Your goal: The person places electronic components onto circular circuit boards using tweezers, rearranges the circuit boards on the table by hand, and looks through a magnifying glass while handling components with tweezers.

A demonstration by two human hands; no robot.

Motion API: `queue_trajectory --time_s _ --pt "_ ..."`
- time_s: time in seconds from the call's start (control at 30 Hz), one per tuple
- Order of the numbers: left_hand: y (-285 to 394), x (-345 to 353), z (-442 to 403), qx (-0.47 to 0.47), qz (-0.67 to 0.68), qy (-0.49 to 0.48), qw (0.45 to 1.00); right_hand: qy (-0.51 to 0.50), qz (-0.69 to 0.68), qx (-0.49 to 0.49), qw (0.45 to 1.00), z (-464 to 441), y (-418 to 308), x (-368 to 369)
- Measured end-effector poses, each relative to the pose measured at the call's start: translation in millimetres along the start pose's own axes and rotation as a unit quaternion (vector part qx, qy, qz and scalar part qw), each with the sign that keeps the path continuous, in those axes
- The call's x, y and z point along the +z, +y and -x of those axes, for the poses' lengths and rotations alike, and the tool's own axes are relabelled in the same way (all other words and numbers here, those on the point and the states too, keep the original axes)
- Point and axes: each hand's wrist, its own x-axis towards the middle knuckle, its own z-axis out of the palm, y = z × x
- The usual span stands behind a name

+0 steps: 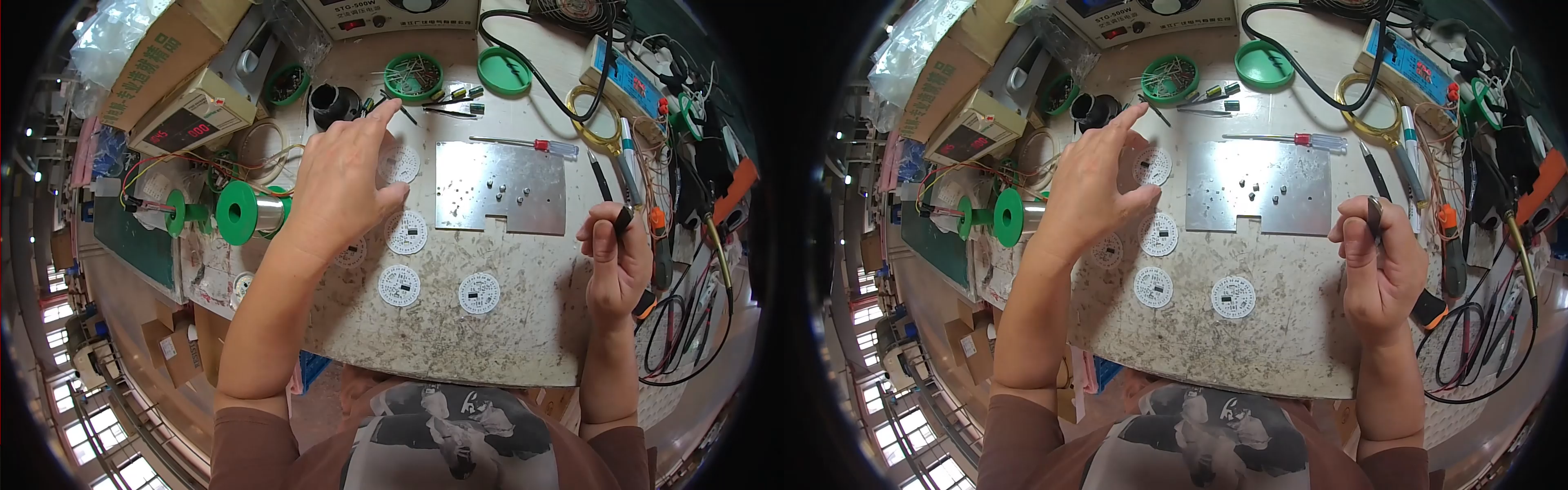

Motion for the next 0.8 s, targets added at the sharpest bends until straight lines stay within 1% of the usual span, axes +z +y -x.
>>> queue_trajectory --time_s 0.17,0.37,0.8 --pt "0 -2 -2 -0.016 0.014 -0.019 1.000 0.000 0.011 -0.001 1.000 0 -1 0" --pt "-6 -5 -13 -0.004 0.027 -0.066 0.997 -0.001 0.004 0.000 1.000 0 0 0" --pt "-21 -12 -27 0.103 0.045 -0.113 0.987 -0.001 0.010 -0.012 1.000 -1 1 1"
